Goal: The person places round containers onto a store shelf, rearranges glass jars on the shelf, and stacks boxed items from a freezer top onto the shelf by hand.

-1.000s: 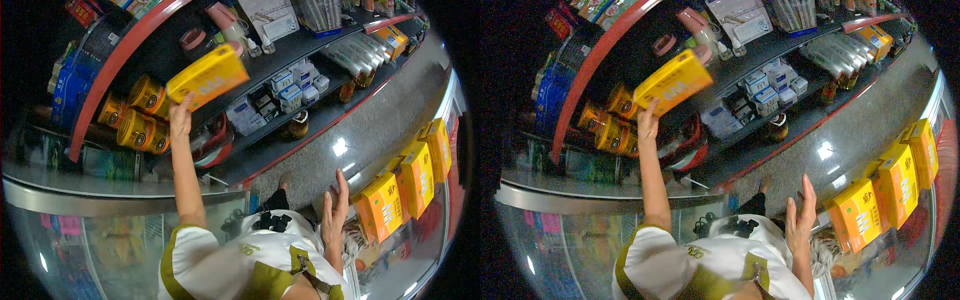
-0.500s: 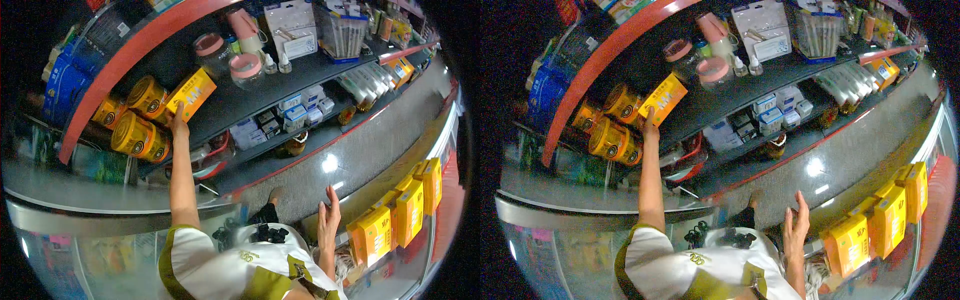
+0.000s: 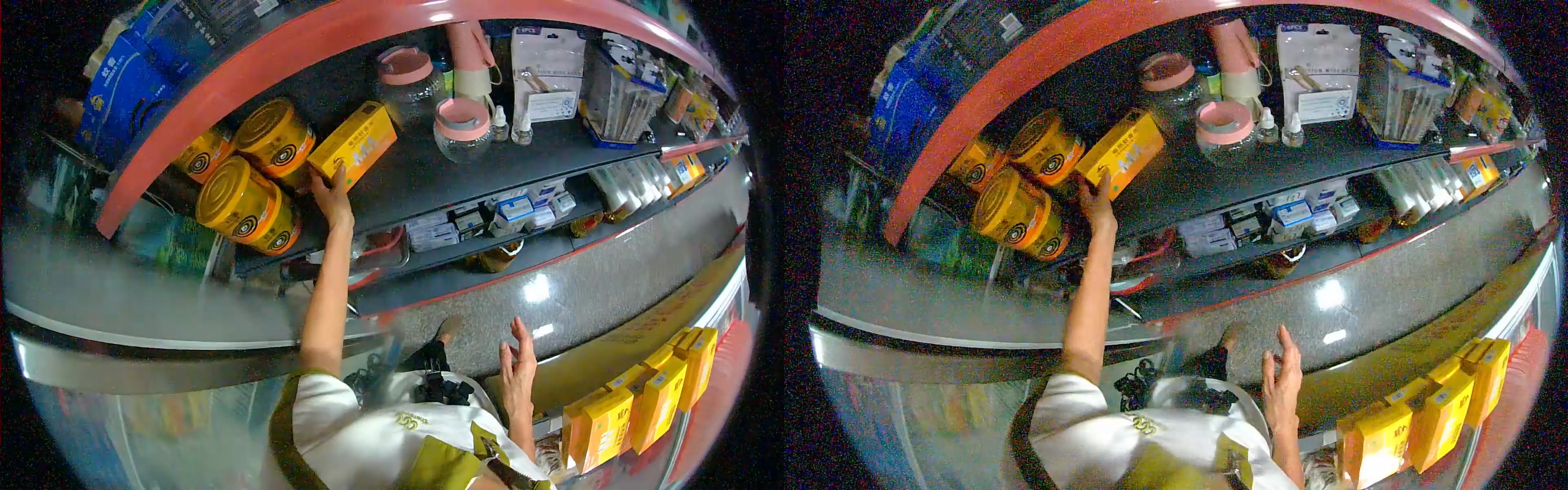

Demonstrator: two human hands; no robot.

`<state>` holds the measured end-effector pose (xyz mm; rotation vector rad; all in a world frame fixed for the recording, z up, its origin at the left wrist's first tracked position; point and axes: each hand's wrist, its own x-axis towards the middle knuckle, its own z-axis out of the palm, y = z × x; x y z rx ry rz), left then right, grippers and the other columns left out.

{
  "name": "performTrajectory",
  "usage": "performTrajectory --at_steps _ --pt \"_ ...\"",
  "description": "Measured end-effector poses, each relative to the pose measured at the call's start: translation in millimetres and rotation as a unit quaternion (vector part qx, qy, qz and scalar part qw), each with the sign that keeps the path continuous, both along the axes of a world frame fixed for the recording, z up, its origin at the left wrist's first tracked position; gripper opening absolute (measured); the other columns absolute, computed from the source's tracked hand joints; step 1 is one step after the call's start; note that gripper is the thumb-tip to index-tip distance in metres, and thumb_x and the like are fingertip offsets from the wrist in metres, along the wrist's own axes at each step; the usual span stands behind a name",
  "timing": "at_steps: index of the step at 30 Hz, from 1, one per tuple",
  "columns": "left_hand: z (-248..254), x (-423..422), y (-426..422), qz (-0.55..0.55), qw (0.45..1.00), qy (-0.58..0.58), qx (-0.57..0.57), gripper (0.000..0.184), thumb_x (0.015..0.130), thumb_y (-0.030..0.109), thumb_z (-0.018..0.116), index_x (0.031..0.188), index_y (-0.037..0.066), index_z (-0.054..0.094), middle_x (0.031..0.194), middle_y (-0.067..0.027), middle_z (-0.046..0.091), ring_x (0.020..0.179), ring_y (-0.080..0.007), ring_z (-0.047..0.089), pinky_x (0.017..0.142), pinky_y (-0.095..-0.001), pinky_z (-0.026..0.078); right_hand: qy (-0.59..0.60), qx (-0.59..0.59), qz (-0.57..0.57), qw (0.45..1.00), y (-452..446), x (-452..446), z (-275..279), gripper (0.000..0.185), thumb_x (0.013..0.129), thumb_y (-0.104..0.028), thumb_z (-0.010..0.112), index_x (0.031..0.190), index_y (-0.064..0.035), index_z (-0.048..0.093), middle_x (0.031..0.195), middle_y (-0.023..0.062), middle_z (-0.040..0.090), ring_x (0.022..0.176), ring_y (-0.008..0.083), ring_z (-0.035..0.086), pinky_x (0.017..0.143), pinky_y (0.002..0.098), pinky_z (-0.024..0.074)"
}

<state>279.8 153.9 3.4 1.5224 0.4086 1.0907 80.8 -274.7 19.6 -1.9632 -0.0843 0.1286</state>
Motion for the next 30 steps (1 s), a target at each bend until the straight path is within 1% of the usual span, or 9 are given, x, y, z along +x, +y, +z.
performTrajectory --at_steps 4,9,12,15,18,21,24,27,30 --pt "-3 0 -4 0.056 0.997 -0.001 0.049 0.064 0.089 0.008 0.064 0.144 -0.002 0.032 0.135 -0.0159 0.045 0.121 -0.0219 0.047 0.101 -0.0322 0.037 0.005 -0.005 0.004 1.000 3 7 0 0.047 0.094 -0.006 0.052 0.140 -0.0066 0.041 0.134 0.0174 0.050 0.123 0.0276 0.050 0.095 0.0379 0.0467" --pt "-3 7 3 0.058 0.996 0.001 0.066 0.059 0.090 0.007 0.063 0.142 -0.001 0.037 0.132 -0.0164 0.042 0.118 -0.0237 0.049 0.099 -0.0316 0.039 0.011 -0.018 0.025 0.999 7 14 -6 0.048 0.094 -0.008 0.053 0.140 -0.0060 0.041 0.133 0.0199 0.051 0.120 0.0324 0.052 0.095 0.0394 0.0465" --pt "4 1 1 0.010 1.000 0.020 -0.013 0.056 0.090 0.007 0.062 0.141 -0.002 0.039 0.131 -0.0171 0.044 0.117 -0.0240 0.049 0.097 -0.0313 0.040 0.013 -0.025 0.050 0.998 9 16 -15 0.048 0.093 -0.010 0.055 0.139 -0.0054 0.042 0.133 0.0215 0.050 0.120 0.0345 0.051 0.094 0.0405 0.0467" --pt "19 -5 -11 0.074 0.991 0.099 0.046 0.054 0.091 0.008 0.060 0.141 -0.002 0.039 0.131 -0.0189 0.046 0.113 -0.0248 0.051 0.096 -0.0320 0.041 0.023 -0.037 0.062 0.997 15 19 -16 0.048 0.091 -0.010 0.056 0.137 -0.0046 0.043 0.131 0.0224 0.052 0.118 0.0361 0.052 0.095 0.0409 0.0459" --pt "-8 3 10 0.086 0.989 0.088 0.083 0.055 0.091 0.010 0.061 0.140 -0.004 0.040 0.135 -0.0221 0.042 0.111 -0.0278 0.050 0.096 -0.0351 0.040 0.000 -0.062 0.088 0.994 19 24 -19 0.049 0.094 -0.015 0.055 0.140 -0.0079 0.041 0.133 0.0204 0.051 0.118 0.0316 0.053 0.088 0.0392 0.0507" --pt "-20 13 14 0.027 0.998 -0.029 0.042 0.061 0.089 0.014 0.064 0.140 -0.004 0.037 0.135 -0.0256 0.038 0.114 -0.0338 0.046 0.100 -0.0406 0.036 -0.023 -0.055 0.120 0.991 24 48 -10 0.050 0.093 -0.012 0.057 0.140 -0.0075 0.041 0.131 0.0206 0.051 0.116 0.0312 0.054 0.088 0.0379 0.0506" --pt "1 8 -19 0.191 0.963 0.085 0.168 0.068 0.087 0.017 0.067 0.141 -0.004 0.032 0.136 -0.0272 0.037 0.124 -0.0386 0.038 0.105 -0.0461 0.030 -0.099 -0.072 0.107 0.987 34 88 19 0.051 0.092 -0.009 0.057 0.140 -0.0076 0.040 0.131 0.0198 0.052 0.115 0.0310 0.054 0.088 0.0365 0.0503" --pt "26 10 -49 0.239 0.924 0.069 0.291 0.070 0.088 0.018 0.067 0.142 -0.004 0.028 0.138 -0.0276 0.036 0.128 -0.0413 0.033 0.106 -0.0491 0.027 -0.200 -0.073 0.106 0.971 44 126 48 0.052 0.091 -0.009 0.058 0.140 -0.0082 0.040 0.131 0.0189 0.051 0.114 0.0312 0.055 0.088 0.0363 0.0506" --pt "77 12 -82 0.156 0.919 0.038 0.359 0.072 0.087 0.021 0.068 0.142 -0.003 0.028 0.139 -0.0281 0.034 0.130 -0.0418 0.031 0.107 -0.0510 0.026 -0.197 -0.056 0.108 0.973 58 159 69 0.060 0.085 -0.011 0.065 0.139 -0.0038 0.039 0.127 0.0214 0.052 0.117 0.0387 0.050 0.102 0.0420 0.0388"
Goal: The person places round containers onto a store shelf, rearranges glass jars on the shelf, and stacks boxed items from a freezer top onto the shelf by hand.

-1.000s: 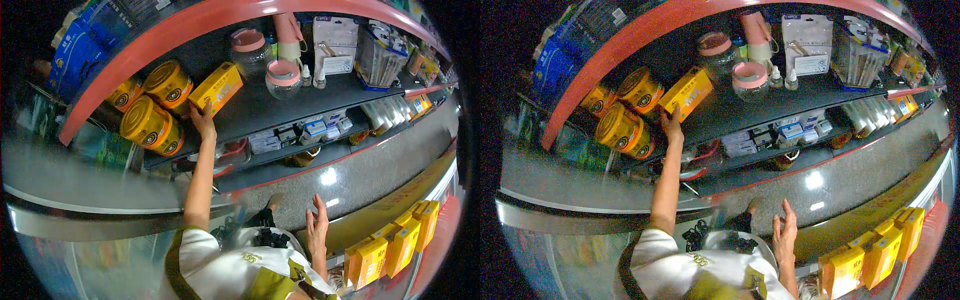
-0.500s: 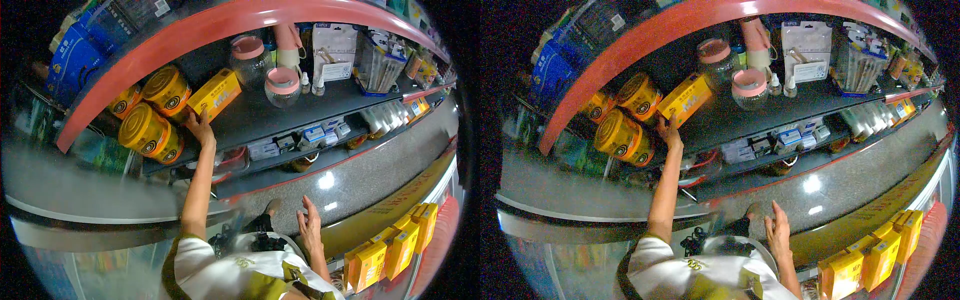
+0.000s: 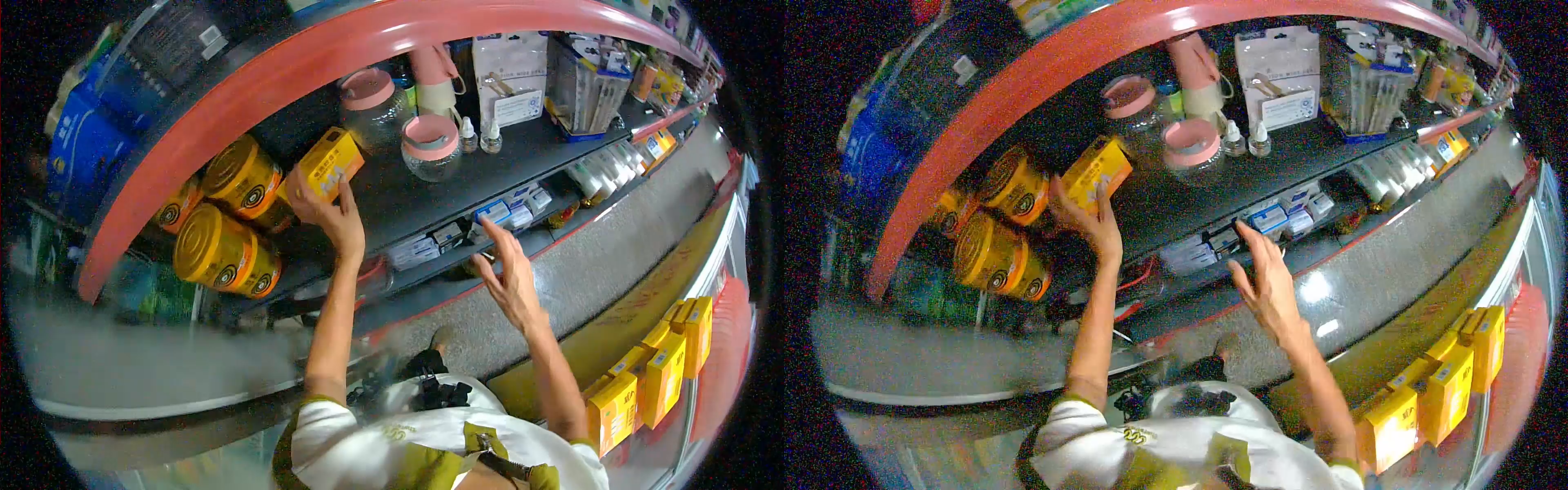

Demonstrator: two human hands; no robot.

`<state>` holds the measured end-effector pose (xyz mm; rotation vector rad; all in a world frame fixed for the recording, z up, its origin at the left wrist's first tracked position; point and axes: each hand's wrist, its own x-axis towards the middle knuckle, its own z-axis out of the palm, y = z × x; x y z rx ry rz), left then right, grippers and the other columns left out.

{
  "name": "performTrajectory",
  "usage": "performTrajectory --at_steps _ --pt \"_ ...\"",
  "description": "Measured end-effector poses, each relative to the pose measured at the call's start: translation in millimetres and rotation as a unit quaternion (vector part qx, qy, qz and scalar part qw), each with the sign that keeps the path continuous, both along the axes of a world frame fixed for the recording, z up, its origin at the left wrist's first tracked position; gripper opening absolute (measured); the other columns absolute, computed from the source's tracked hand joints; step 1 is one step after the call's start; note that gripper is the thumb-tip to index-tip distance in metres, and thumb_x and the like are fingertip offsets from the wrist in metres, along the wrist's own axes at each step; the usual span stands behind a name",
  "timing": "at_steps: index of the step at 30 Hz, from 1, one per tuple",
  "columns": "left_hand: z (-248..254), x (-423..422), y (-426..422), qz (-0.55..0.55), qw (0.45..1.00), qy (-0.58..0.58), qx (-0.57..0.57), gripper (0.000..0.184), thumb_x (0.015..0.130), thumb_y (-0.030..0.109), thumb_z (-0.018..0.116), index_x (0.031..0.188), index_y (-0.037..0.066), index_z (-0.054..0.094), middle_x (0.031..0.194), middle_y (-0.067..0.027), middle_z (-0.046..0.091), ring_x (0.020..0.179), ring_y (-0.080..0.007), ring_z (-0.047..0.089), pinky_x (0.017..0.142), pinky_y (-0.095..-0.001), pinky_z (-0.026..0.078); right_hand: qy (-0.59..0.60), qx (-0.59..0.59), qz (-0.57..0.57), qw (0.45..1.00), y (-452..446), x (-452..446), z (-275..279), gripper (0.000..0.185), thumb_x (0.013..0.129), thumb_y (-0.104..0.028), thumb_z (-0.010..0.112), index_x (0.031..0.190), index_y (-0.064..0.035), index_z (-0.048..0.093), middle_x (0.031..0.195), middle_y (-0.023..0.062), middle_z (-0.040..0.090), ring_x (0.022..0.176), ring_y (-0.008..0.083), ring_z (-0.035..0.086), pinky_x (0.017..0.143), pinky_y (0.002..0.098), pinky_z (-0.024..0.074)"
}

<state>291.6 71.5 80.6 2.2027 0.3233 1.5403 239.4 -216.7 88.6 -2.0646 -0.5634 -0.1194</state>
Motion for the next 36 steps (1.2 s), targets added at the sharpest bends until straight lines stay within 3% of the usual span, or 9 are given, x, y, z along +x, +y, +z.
performTrajectory --at_steps 2,5,10,12,18,25,30,33,36 --pt "9 22 -1 -0.074 0.997 0.035 0.019 0.079 0.084 0.026 0.072 0.142 -0.003 0.027 0.141 -0.0282 0.033 0.130 -0.0415 0.033 0.108 -0.0485 0.025 -0.019 -0.002 -0.004 1.000 14 26 4 0.069 0.081 -0.015 0.070 0.140 -0.0036 0.036 0.132 0.0224 0.048 0.121 0.0390 0.047 0.103 0.0429 0.0374" --pt "33 71 -2 -0.221 0.963 0.085 -0.128 0.089 0.079 0.031 0.076 0.143 -0.004 0.026 0.141 -0.0275 0.032 0.129 -0.0382 0.035 0.110 -0.0446 0.025 -0.069 0.017 -0.033 0.997 40 76 -5 0.091 0.071 -0.025 0.079 0.144 -0.0038 0.028 0.139 0.0240 0.040 0.127 0.0407 0.039 0.106 0.0450 0.0349" --pt "36 163 35 -0.398 0.907 0.075 -0.113 0.069 0.072 0.021 0.083 0.128 0.005 0.045 0.124 -0.0098 0.055 0.113 -0.0200 0.054 0.097 -0.0320 0.044 -0.020 0.072 -0.078 0.994 83 137 -23 0.130 0.053 -0.036 0.090 0.149 -0.0055 0.009 0.148 0.0254 0.025 0.135 0.0451 0.027 0.112 0.0489 0.0275" --pt "39 179 42 -0.384 0.915 0.072 -0.095 0.072 0.062 0.018 0.090 0.120 0.007 0.049 0.117 -0.0088 0.057 0.110 -0.0190 0.055 0.092 -0.0311 0.049 -0.044 0.103 -0.078 0.991 94 145 -30 0.129 0.052 -0.034 0.090 0.149 -0.0060 0.009 0.148 0.0253 0.024 0.135 0.0445 0.026 0.112 0.0487 0.0274" --pt "35 188 46 -0.370 0.913 0.131 -0.114 0.088 0.058 0.015 0.092 0.126 0.008 0.038 0.123 -0.0107 0.052 0.110 -0.0206 0.054 0.091 -0.0345 0.051 -0.070 0.149 -0.093 0.982 108 157 -40 0.125 0.051 -0.030 0.091 0.148 -0.0079 0.014 0.144 0.0233 0.031 0.132 0.0415 0.031 0.111 0.0470 0.0301" --pt "32 182 35 -0.407 0.895 0.058 -0.171 0.088 0.057 0.013 0.091 0.126 0.005 0.036 0.124 -0.0130 0.052 0.110 -0.0233 0.054 0.087 -0.0352 0.053 -0.069 0.139 -0.127 0.980 94 149 -24 0.114 0.053 -0.026 0.088 0.145 -0.0039 0.022 0.133 0.0218 0.043 0.124 0.0395 0.041 0.106 0.0454 0.0352" --pt "42 154 6 -0.366 0.916 0.026 -0.164 0.082 0.060 0.010 0.090 0.123 0.002 0.038 0.120 -0.0143 0.054 0.106 -0.0228 0.056 0.090 -0.0349 0.050 -0.048 0.116 -0.128 0.984 63 133 -15 0.116 0.056 -0.028 0.088 0.146 0.0010 0.020 0.141 0.0200 0.038 0.132 0.0318 0.038 0.111 0.0389 0.0304" --pt "54 138 -11 -0.429 0.876 0.047 -0.215 0.079 0.062 0.011 0.089 0.123 0.002 0.038 0.118 -0.0146 0.054 0.105 -0.0225 0.056 0.091 -0.0354 0.049 -0.053 0.115 -0.150 0.981 49 132 -24 0.118 0.054 -0.030 0.089 0.146 0.0010 0.021 0.142 0.0203 0.038 0.133 0.0313 0.038 0.111 0.0389 0.0306" --pt "51 139 -14 -0.410 0.888 0.097 -0.182 0.079 0.063 0.013 0.089 0.123 0.002 0.038 0.118 -0.0143 0.054 0.107 -0.0226 0.056 0.092 -0.0357 0.048 -0.053 0.118 -0.175 0.976 38 136 -30 0.117 0.055 -0.031 0.088 0.146 0.0008 0.021 0.141 0.0206 0.041 0.132 0.0312 0.040 0.111 0.0390 0.0320"
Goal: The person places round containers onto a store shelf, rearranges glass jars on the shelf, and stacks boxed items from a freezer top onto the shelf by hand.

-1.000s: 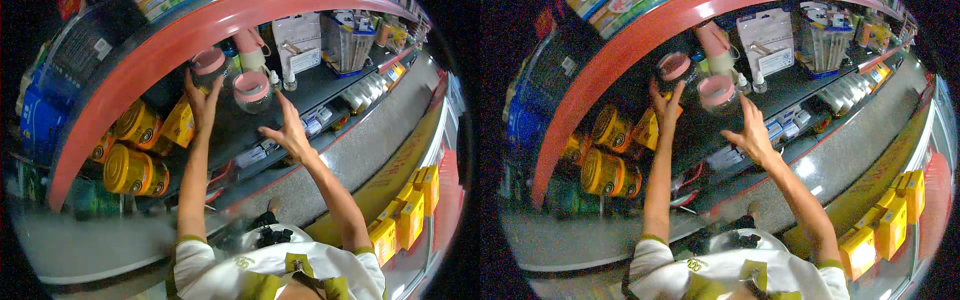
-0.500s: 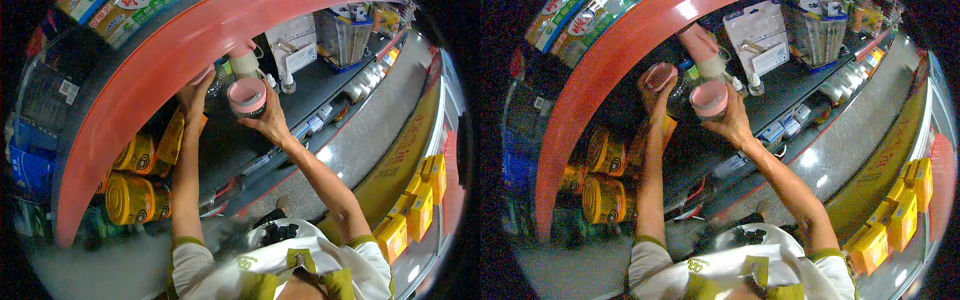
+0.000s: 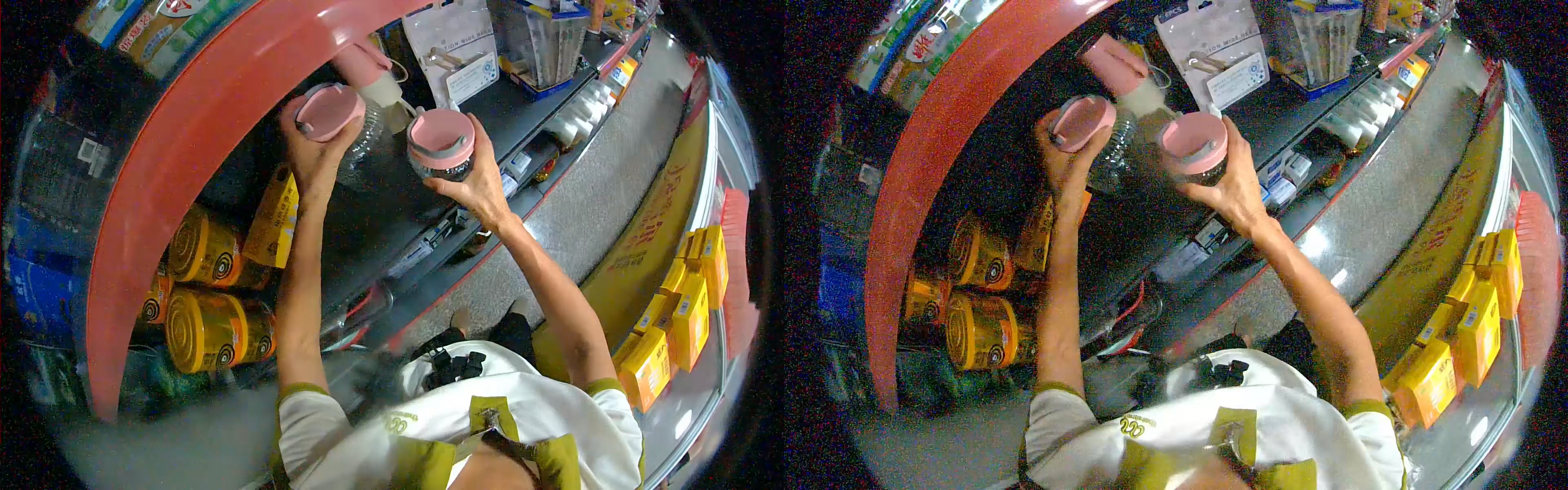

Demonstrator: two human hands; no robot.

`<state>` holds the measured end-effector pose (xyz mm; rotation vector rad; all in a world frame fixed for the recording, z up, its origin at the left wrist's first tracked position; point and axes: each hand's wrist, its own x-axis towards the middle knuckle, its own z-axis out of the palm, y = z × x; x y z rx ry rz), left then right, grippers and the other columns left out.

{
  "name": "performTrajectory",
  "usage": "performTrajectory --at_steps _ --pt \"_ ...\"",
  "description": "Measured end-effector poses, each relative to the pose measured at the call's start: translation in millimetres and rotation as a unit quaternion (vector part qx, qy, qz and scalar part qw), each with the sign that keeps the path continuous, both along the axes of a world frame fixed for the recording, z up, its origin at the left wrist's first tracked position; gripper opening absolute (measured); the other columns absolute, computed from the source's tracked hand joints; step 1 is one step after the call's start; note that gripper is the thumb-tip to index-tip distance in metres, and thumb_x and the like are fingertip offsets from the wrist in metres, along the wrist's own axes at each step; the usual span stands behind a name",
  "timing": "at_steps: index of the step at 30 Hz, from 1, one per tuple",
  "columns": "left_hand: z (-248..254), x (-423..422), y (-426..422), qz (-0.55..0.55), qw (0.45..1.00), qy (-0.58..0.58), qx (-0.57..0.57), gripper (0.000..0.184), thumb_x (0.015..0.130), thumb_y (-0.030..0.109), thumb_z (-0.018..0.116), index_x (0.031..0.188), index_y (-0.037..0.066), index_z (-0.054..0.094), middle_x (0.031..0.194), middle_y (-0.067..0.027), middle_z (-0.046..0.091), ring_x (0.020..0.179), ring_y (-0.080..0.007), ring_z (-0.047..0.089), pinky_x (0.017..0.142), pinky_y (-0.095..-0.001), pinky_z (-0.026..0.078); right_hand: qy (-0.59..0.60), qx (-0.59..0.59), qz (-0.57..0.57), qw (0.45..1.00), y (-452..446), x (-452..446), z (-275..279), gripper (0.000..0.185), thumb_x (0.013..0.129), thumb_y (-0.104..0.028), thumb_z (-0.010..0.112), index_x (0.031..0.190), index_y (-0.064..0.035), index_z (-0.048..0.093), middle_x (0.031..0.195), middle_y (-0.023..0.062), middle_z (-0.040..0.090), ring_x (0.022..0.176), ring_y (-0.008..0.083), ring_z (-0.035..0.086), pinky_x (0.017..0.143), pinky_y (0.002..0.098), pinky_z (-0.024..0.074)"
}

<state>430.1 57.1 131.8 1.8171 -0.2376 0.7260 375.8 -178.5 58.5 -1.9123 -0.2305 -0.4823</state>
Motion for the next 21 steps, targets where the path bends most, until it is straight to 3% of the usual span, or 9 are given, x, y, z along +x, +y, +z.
performTrajectory --at_steps 3,6,9,15,18,21 --pt "4 -7 -9 -0.057 0.998 0.008 -0.020 0.080 0.064 0.015 0.089 0.123 0.002 0.037 0.119 -0.0146 0.052 0.109 -0.0228 0.054 0.093 -0.0360 0.048 -0.015 0.001 -0.011 1.000 -12 6 -4 0.115 0.055 -0.032 0.086 0.145 0.0023 0.023 0.138 0.0220 0.040 0.128 0.0342 0.040 0.109 0.0397 0.0326" --pt "4 -5 -15 -0.017 0.999 -0.008 0.036 0.080 0.064 0.016 0.089 0.123 0.004 0.036 0.116 -0.0137 0.051 0.104 -0.0194 0.054 0.086 -0.0312 0.050 -0.018 0.008 -0.020 1.000 -24 10 -4 0.115 0.055 -0.033 0.087 0.144 0.0031 0.024 0.137 0.0220 0.041 0.128 0.0344 0.041 0.109 0.0399 0.0337" --pt "5 -7 -26 -0.071 0.997 -0.011 -0.012 0.081 0.064 0.018 0.089 0.124 0.005 0.036 0.117 -0.0132 0.050 0.105 -0.0201 0.054 0.087 -0.0328 0.049 -0.014 0.011 -0.041 0.999 -39 14 -2 0.115 0.055 -0.033 0.086 0.144 0.0033 0.024 0.136 0.0225 0.042 0.128 0.0343 0.041 0.108 0.0402 0.0341" --pt "-5 1 -32 -0.074 0.996 -0.039 0.030 0.083 0.067 0.015 0.087 0.128 0.005 0.032 0.124 -0.0160 0.048 0.112 -0.0247 0.053 0.094 -0.0367 0.048 -0.022 0.008 -0.077 0.997 -63 34 -4 0.114 0.055 -0.032 0.087 0.143 0.0041 0.024 0.137 0.0236 0.040 0.127 0.0344 0.042 0.108 0.0397 0.0346" --pt "-10 5 -39 -0.145 0.987 -0.052 -0.045 0.085 0.068 0.014 0.086 0.131 0.006 0.030 0.126 -0.0164 0.047 0.115 -0.0255 0.051 0.096 -0.0368 0.046 -0.034 0.003 -0.074 0.997 -67 46 -3 0.115 0.056 -0.032 0.086 0.144 0.0042 0.022 0.138 0.0236 0.039 0.127 0.0345 0.043 0.107 0.0389 0.0348" --pt "-14 7 -37 -0.128 0.991 -0.027 -0.033 0.094 0.066 0.021 0.088 0.135 0.006 0.025 0.128 -0.0176 0.044 0.116 -0.0255 0.049 0.095 -0.0369 0.045 -0.030 -0.003 -0.065 0.997 -73 58 -7 0.117 0.056 -0.032 0.087 0.145 0.0045 0.021 0.141 0.0237 0.037 0.129 0.0349 0.040 0.108 0.0391 0.0337"
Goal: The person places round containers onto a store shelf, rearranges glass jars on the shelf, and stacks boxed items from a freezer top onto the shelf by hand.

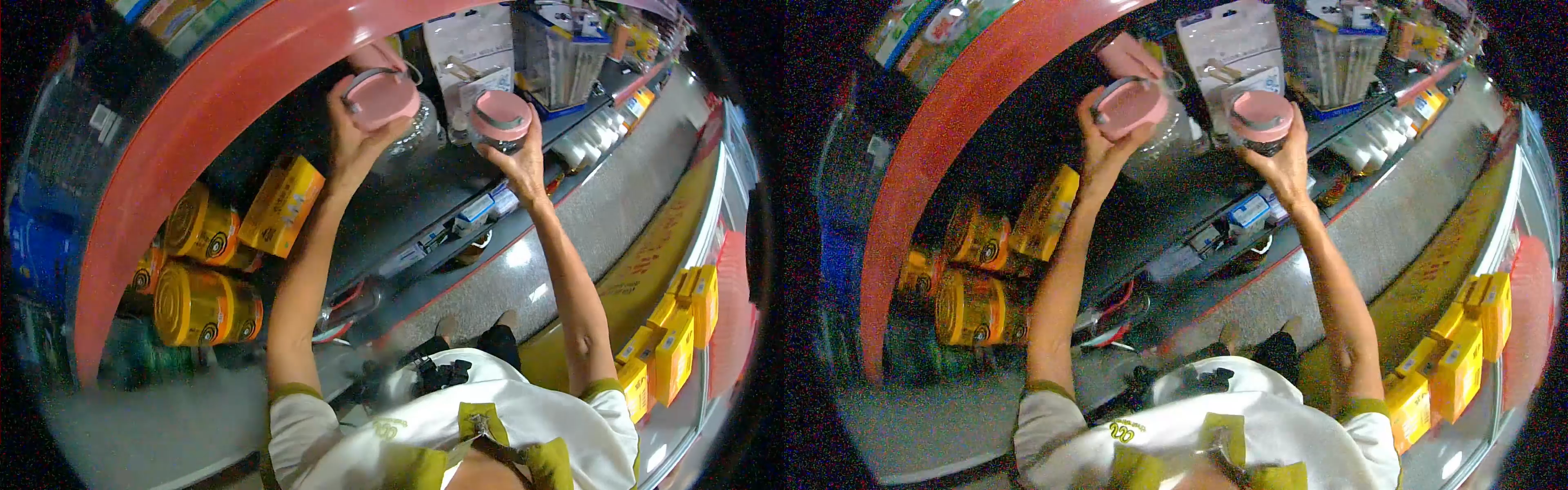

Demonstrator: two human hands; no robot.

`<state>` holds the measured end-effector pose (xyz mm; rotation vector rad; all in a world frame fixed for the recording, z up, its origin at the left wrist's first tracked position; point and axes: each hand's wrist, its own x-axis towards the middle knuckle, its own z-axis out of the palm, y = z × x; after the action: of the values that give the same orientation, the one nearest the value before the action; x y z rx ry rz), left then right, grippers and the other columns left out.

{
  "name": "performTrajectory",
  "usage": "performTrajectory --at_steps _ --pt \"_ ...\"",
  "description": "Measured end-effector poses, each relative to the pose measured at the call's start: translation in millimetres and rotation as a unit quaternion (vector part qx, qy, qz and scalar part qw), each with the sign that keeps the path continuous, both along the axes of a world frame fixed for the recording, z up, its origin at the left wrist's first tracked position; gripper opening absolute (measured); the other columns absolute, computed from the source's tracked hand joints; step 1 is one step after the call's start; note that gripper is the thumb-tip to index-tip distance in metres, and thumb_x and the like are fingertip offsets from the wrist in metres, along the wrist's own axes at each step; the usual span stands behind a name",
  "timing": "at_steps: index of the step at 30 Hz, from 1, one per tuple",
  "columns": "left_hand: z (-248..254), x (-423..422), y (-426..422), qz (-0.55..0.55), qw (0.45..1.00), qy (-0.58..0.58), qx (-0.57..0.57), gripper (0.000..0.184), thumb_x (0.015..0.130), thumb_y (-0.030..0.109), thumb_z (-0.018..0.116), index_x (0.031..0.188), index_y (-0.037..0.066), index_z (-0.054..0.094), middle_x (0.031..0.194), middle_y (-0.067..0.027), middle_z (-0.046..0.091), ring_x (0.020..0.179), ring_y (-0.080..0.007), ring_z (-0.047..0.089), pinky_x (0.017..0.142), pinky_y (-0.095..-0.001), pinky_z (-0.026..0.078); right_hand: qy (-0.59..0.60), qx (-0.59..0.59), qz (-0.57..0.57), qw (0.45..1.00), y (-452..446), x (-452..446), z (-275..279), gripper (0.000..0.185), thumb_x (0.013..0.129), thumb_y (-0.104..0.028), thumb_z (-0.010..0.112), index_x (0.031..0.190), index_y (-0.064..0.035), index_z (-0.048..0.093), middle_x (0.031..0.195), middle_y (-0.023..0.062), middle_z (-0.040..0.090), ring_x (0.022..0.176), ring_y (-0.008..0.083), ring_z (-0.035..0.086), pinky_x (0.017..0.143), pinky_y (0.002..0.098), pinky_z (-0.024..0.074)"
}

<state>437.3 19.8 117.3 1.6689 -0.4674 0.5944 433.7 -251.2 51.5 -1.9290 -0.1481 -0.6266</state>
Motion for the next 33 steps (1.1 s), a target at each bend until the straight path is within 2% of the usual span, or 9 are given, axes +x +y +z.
performTrajectory --at_steps 1,4,5,8,11,14,19,29,33 --pt "4 -6 5 0.005 0.999 0.035 0.038 0.110 0.066 0.025 0.088 0.143 0.006 0.013 0.134 -0.0223 0.038 0.123 -0.0309 0.044 0.102 -0.0423 0.039 -0.010 0.000 0.006 1.000 -1 4 -2 0.118 0.056 -0.034 0.087 0.145 0.0048 0.020 0.142 0.0246 0.035 0.130 0.0355 0.040 0.109 0.0392 0.0329" --pt "10 -16 34 0.047 0.986 0.099 0.129 0.112 0.070 0.023 0.084 0.148 0.009 0.004 0.141 -0.0221 0.036 0.129 -0.0329 0.040 0.109 -0.0438 0.033 0.007 0.000 0.041 0.999 -7 13 -5 0.124 0.056 -0.040 0.089 0.146 0.0052 0.016 0.146 0.0257 0.031 0.135 0.0342 0.034 0.111 0.0396 0.0297" --pt "19 -30 46 0.030 0.982 0.163 0.092 0.121 0.066 0.027 0.085 0.150 0.005 0.001 0.144 -0.0241 0.032 0.133 -0.0326 0.036 0.112 -0.0416 0.028 0.011 0.004 0.058 0.998 -9 13 -4 0.124 0.057 -0.040 0.089 0.146 0.0054 0.014 0.147 0.0258 0.029 0.136 0.0335 0.032 0.112 0.0392 0.0283" --pt "36 -51 116 0.131 0.887 0.260 0.358 0.125 0.057 0.038 0.089 0.148 0.002 0.011 0.135 -0.0287 0.040 0.129 -0.0354 0.040 0.108 -0.0375 0.032 0.005 0.010 0.078 0.997 -10 2 6 0.125 0.061 -0.039 0.088 0.147 0.0057 0.009 0.150 0.0265 0.024 0.139 0.0332 0.027 0.114 0.0381 0.0227" --pt "23 -62 164 0.213 0.805 0.381 0.402 0.109 0.057 0.032 0.087 0.143 -0.001 0.028 0.129 -0.0260 0.049 0.120 -0.0324 0.050 0.100 -0.0341 0.041 -0.009 -0.043 -0.001 0.999 -9 -9 5 0.125 0.061 -0.039 0.088 0.147 0.0055 0.010 0.151 0.0269 0.022 0.139 0.0358 0.026 0.115 0.0401 0.0218" --pt "8 -56 196 0.116 0.783 0.488 0.367 0.092 0.061 0.025 0.084 0.136 -0.002 0.040 0.124 -0.0227 0.055 0.113 -0.0304 0.056 0.093 -0.0346 0.046 -0.036 -0.066 -0.036 0.997 -3 -28 9 0.119 0.064 -0.038 0.086 0.148 0.0025 0.013 0.149 0.0263 0.025 0.137 0.0361 0.027 0.114 0.0410 0.0229" --pt "-22 -35 203 0.060 0.859 0.368 0.352 0.078 0.067 0.016 0.078 0.135 0.000 0.043 0.130 -0.0194 0.054 0.121 -0.0274 0.052 0.100 -0.0348 0.041 -0.065 -0.049 -0.008 0.997 8 -49 5 0.091 0.081 -0.029 0.075 0.147 0.0019 0.020 0.149 0.0225 0.028 0.136 0.0335 0.029 0.111 0.0414 0.0249" --pt "-39 -3 226 0.016 0.904 0.304 0.301 0.082 0.071 0.014 0.076 0.142 0.003 0.037 0.142 -0.0179 0.043 0.132 -0.0289 0.040 0.110 -0.0363 0.031 -0.049 -0.068 0.063 0.994 19 -91 2 0.071 0.087 -0.015 0.067 0.145 -0.0035 0.029 0.148 0.0150 0.032 0.135 0.0293 0.032 0.109 0.0405 0.0301" --pt "-42 1 236 0.075 0.881 0.309 0.351 0.078 0.072 0.009 0.073 0.142 0.011 0.040 0.139 -0.0099 0.048 0.132 -0.0262 0.040 0.112 -0.0368 0.029 -0.004 -0.050 0.127 0.991 35 -105 -11 0.069 0.085 -0.010 0.066 0.145 -0.0051 0.032 0.147 0.0135 0.035 0.133 0.0271 0.037 0.105 0.0390 0.0366"
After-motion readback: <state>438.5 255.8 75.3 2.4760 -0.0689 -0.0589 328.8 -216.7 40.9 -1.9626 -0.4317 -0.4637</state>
